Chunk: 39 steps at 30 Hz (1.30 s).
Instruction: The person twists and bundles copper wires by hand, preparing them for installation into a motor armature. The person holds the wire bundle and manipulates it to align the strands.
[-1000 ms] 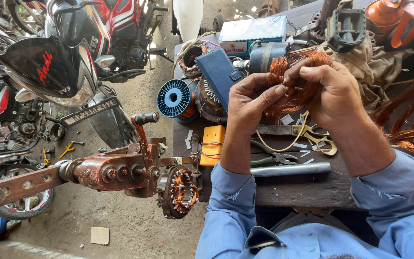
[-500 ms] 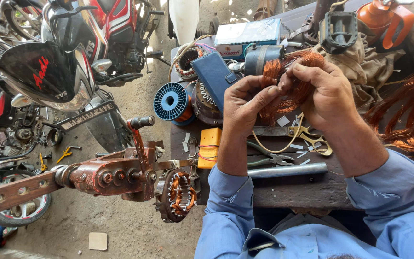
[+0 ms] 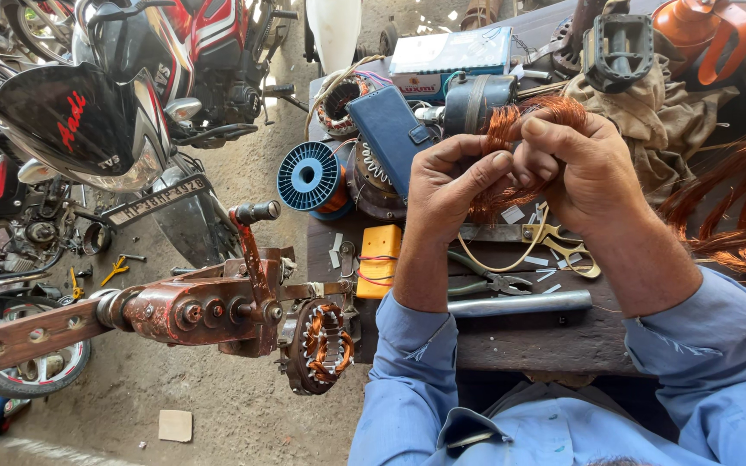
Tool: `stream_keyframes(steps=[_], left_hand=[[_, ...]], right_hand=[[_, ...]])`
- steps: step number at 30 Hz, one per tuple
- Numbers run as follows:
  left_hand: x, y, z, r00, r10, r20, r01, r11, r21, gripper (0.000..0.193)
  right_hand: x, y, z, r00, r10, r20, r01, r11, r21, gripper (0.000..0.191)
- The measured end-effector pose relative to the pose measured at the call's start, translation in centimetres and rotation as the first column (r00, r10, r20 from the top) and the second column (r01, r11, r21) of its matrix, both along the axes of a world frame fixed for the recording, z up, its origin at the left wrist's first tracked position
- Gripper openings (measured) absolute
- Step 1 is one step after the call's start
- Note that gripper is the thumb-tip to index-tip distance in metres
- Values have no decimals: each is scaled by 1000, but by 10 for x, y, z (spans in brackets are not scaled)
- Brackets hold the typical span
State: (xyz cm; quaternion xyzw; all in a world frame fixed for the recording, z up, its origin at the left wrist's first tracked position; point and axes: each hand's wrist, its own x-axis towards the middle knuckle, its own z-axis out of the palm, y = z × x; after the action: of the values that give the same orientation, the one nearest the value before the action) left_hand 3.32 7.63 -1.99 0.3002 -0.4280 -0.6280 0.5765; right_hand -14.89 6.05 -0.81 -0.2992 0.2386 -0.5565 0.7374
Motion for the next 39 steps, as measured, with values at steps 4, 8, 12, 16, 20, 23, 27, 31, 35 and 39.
stream_keyframes(steps=[4, 8, 12, 16, 20, 23, 27, 31, 35, 39], left_hand=[[-2, 1, 2, 999, -36, 16, 37, 999, -26, 21], [-2, 1, 1, 999, -12, 30, 12, 1000, -13, 22], [0, 0, -1, 1000, -4, -10, 3, 1000, -5, 20], [1, 0, -1, 1000, 11, -8, -11, 1000, -20, 20], [0, 1, 1, 1000, 27, -10, -27, 1000, -8, 19], [1, 1, 4, 1000, 20, -23, -20, 1000, -2, 18], [2, 1, 6, 999, 15, -31, -16, 1000, -14, 19], [3, 1, 6, 999, 11, -34, -11, 1000, -16, 18], [3, 1, 6, 999, 4, -32, -5, 1000, -24, 18], [4, 1, 6, 999, 8, -40, -9, 1000, -24, 18]], right_hand=[[1, 0, -2, 999, -22, -28, 22, 1000, 16, 8], [0, 0, 0, 1000, -24, 8, 24, 1000, 3, 7], [-2, 0, 4, 1000, -15, 18, 15, 1000, 10, 9], [-1, 0, 6, 1000, -10, 8, 10, 1000, 12, 13], [-1, 1, 5, 1000, -8, 14, 8, 1000, -12, 12], [-1, 0, 3, 999, -6, 32, 6, 1000, 17, 11], [-1, -1, 1, 999, 7, 38, -6, 1000, -5, 11], [-1, -1, 0, 998, 14, 60, -13, 1000, -14, 12], [-2, -2, 0, 998, 15, 62, -15, 1000, -5, 12], [-3, -1, -1, 998, 27, 52, -26, 999, -19, 10]])
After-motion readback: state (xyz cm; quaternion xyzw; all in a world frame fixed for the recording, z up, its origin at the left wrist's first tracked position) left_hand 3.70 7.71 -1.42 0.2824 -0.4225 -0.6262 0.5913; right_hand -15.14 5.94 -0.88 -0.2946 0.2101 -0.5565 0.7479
